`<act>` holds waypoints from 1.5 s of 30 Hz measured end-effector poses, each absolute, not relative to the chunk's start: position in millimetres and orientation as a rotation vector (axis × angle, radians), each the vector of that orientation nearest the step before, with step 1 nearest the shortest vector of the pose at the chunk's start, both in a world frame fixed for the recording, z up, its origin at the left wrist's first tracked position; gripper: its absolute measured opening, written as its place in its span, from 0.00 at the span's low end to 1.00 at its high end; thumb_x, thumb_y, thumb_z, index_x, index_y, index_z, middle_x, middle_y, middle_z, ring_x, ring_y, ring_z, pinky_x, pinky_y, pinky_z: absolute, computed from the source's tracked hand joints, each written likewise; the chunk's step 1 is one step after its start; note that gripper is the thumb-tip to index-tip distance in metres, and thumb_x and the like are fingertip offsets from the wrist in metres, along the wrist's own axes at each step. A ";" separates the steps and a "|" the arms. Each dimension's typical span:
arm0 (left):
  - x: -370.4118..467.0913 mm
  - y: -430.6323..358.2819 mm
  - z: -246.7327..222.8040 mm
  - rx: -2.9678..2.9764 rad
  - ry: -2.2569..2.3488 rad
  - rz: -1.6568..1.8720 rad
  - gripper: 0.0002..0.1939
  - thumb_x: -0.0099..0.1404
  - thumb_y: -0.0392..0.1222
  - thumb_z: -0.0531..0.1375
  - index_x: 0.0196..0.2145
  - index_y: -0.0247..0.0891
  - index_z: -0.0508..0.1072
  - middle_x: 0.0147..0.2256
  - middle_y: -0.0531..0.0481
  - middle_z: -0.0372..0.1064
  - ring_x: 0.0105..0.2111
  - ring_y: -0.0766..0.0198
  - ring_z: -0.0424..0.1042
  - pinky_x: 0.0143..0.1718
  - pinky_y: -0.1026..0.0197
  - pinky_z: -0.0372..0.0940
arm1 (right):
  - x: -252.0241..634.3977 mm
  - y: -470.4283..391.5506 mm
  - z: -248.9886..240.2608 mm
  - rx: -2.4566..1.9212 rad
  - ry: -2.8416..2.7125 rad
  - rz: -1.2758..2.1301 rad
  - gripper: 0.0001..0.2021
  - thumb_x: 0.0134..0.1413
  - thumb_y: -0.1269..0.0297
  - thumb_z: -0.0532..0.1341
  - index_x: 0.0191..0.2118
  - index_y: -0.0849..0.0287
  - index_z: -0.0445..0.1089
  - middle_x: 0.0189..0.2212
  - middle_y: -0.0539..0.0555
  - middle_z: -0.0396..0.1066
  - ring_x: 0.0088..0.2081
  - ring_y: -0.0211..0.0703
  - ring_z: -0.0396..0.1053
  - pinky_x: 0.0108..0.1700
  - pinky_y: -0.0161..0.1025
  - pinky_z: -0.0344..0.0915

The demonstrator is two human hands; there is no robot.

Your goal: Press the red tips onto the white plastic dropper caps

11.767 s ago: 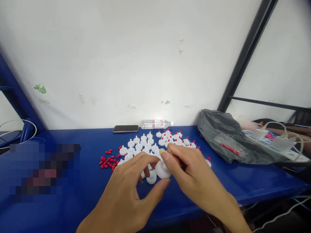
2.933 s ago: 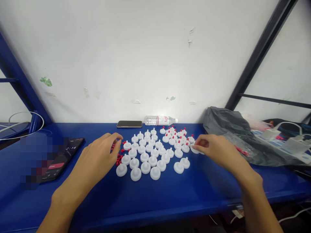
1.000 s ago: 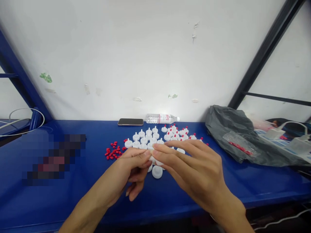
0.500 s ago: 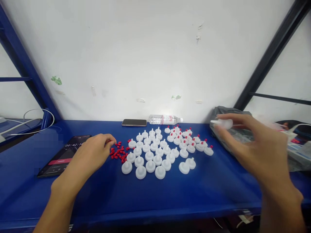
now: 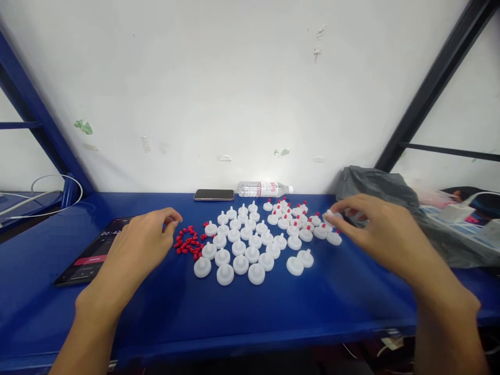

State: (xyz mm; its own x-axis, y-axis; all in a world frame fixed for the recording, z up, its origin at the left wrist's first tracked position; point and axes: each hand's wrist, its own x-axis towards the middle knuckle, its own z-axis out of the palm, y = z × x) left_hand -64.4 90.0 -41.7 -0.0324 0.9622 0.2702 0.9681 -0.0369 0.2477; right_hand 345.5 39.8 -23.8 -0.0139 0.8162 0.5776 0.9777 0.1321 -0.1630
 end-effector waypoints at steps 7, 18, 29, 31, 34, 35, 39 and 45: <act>-59.2 90.9 -39.9 -2.174 -2.165 -0.626 0.18 0.68 0.52 0.50 0.42 0.48 0.78 0.41 0.46 0.83 0.40 0.42 0.79 0.38 0.50 0.64 | 353.3 52.6 -39.5 -1.928 -2.107 0.140 0.05 0.60 0.60 0.65 0.36 0.51 0.78 0.33 0.50 0.82 0.36 0.48 0.79 0.37 0.40 0.66; -56.5 90.2 -39.9 -2.175 -2.169 -0.625 0.19 0.69 0.55 0.50 0.41 0.48 0.79 0.39 0.47 0.83 0.39 0.44 0.79 0.38 0.50 0.64 | 334.8 57.3 -39.4 -1.727 -2.156 0.553 0.11 0.65 0.55 0.60 0.42 0.52 0.78 0.36 0.50 0.83 0.36 0.46 0.81 0.39 0.37 0.71; -51.9 86.3 -36.8 -2.210 -2.140 -0.710 0.17 0.70 0.54 0.51 0.39 0.49 0.78 0.37 0.48 0.83 0.38 0.46 0.78 0.37 0.51 0.64 | 336.7 72.3 -52.1 -1.826 -2.061 0.027 0.06 0.61 0.64 0.63 0.36 0.54 0.78 0.33 0.52 0.82 0.35 0.49 0.79 0.37 0.41 0.66; -48.4 83.5 -36.4 -2.224 -2.091 -0.745 0.16 0.70 0.54 0.51 0.40 0.49 0.78 0.35 0.49 0.82 0.37 0.47 0.78 0.37 0.51 0.64 | 333.8 66.7 -45.4 -1.814 -1.942 0.072 0.06 0.62 0.60 0.63 0.37 0.54 0.77 0.27 0.51 0.80 0.31 0.49 0.79 0.35 0.42 0.68; -37.4 72.7 -34.8 -2.217 -2.000 -0.783 0.16 0.71 0.52 0.51 0.40 0.48 0.77 0.37 0.49 0.82 0.37 0.49 0.79 0.39 0.52 0.64 | 327.3 55.5 -35.2 -1.656 -1.738 0.298 0.11 0.64 0.52 0.63 0.41 0.53 0.73 0.28 0.51 0.80 0.30 0.49 0.81 0.35 0.42 0.73; -32.1 67.2 -34.1 -2.209 -1.972 -0.811 0.15 0.71 0.51 0.51 0.40 0.48 0.77 0.38 0.49 0.82 0.37 0.49 0.79 0.39 0.52 0.64 | 324.0 51.7 -32.9 -1.587 -1.708 0.355 0.12 0.64 0.51 0.63 0.42 0.53 0.72 0.32 0.52 0.81 0.32 0.50 0.82 0.36 0.42 0.74; -6.8 41.7 -32.1 -2.388 -1.768 -1.096 0.13 0.71 0.51 0.55 0.42 0.48 0.78 0.37 0.53 0.82 0.34 0.56 0.78 0.36 0.56 0.66 | 303.8 38.0 -29.3 -1.435 -1.805 0.401 0.09 0.68 0.53 0.61 0.45 0.52 0.69 0.40 0.52 0.82 0.42 0.50 0.82 0.39 0.41 0.75; 22.6 21.7 -36.2 -2.669 -1.576 -1.229 0.12 0.74 0.51 0.55 0.44 0.48 0.77 0.23 0.59 0.75 0.18 0.65 0.69 0.22 0.61 0.61 | 264.8 20.7 -26.0 -1.319 -2.057 0.332 0.02 0.71 0.62 0.60 0.46 0.49 0.68 0.43 0.49 0.78 0.43 0.45 0.78 0.45 0.42 0.71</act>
State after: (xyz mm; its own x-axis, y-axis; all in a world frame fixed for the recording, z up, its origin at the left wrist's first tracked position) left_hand 22.6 21.7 -36.2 0.2882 0.8201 0.4944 0.6793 -0.5390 0.4981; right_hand 264.8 20.7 -26.0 -0.2713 0.8783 0.3936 0.7100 0.4587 -0.5343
